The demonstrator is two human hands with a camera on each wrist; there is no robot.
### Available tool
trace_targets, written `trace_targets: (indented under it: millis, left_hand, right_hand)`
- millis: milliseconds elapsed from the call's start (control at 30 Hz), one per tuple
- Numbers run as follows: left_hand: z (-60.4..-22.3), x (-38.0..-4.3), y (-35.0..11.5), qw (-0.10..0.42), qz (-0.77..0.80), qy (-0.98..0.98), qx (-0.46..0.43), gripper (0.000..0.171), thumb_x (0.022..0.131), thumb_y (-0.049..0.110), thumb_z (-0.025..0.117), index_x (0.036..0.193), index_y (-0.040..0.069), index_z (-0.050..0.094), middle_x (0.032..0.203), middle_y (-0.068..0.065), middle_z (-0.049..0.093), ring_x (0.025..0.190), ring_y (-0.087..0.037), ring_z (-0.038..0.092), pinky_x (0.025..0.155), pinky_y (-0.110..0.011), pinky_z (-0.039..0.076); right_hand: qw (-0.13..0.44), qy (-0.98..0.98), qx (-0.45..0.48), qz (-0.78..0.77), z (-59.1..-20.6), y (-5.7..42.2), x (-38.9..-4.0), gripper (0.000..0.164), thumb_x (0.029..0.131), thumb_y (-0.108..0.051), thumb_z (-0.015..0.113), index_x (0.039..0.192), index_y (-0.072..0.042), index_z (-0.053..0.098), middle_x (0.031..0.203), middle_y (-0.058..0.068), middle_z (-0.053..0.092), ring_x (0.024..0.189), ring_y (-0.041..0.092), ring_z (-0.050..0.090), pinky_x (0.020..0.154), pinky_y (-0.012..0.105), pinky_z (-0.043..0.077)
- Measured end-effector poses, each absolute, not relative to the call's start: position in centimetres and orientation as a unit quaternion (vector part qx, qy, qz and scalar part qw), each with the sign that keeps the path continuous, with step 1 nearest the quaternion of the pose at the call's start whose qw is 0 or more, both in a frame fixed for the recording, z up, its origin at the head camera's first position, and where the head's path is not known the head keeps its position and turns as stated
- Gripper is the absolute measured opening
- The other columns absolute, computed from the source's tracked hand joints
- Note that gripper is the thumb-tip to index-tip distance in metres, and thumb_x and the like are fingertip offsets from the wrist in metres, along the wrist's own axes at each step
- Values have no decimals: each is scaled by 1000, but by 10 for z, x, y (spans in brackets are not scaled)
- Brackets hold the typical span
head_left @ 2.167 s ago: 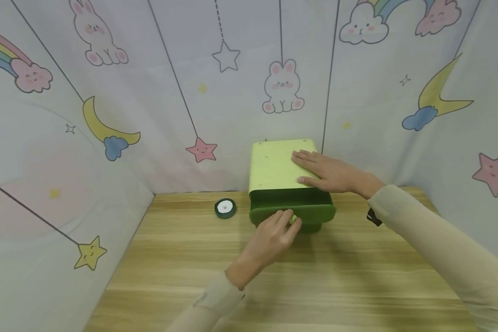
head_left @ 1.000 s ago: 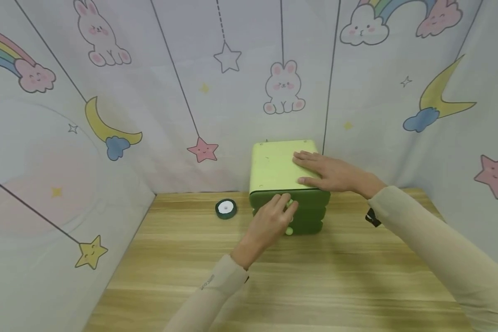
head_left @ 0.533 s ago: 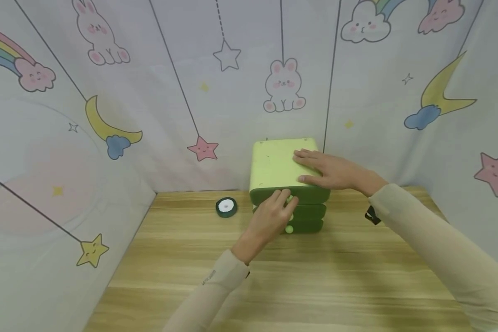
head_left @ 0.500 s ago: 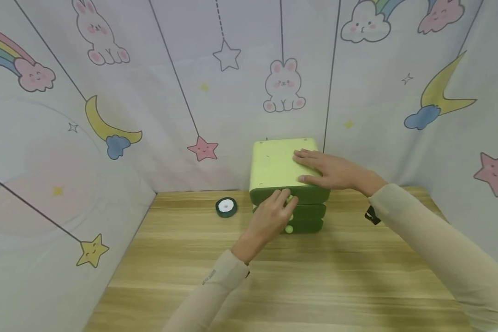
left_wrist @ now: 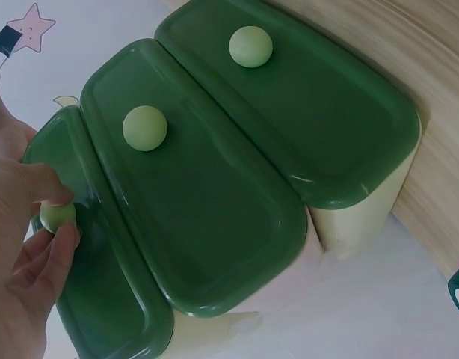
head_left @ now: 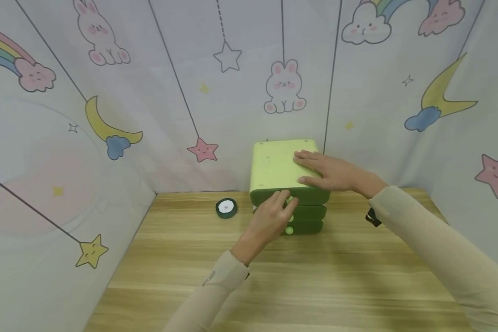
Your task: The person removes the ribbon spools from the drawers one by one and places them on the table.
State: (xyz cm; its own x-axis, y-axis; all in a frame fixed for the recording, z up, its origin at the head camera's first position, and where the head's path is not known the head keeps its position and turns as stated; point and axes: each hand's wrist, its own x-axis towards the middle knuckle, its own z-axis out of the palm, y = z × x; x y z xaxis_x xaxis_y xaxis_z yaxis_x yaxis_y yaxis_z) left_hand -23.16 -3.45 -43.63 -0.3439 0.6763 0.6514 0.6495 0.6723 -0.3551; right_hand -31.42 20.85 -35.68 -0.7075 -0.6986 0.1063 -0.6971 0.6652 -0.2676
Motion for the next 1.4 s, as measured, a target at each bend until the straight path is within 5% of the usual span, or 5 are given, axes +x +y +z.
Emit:
trace_targets:
  millis: [700,1400]
  left_hand:
    - [-453,-208,-48,465,58,-790,-396,10,94,12,77,104,13,76,100,-3,75,85,-15,71,71,-22,58]
    - [-485,-219,-39,380,90,-842,-373,19,96,14,74,115,15,75,106,-3,68,79,-13,70,59,-19,57]
  right_hand:
    - [3,915,-375,-146,-358,210,-314,75,107,-57,49,167,-17,27,177,2,18,166,30,16,133,55,20]
    - [0,914,-376,-153,-360,210,-315,74,108,-55,47,167,-17,26,177,4,18,166,31,16,133,57,19]
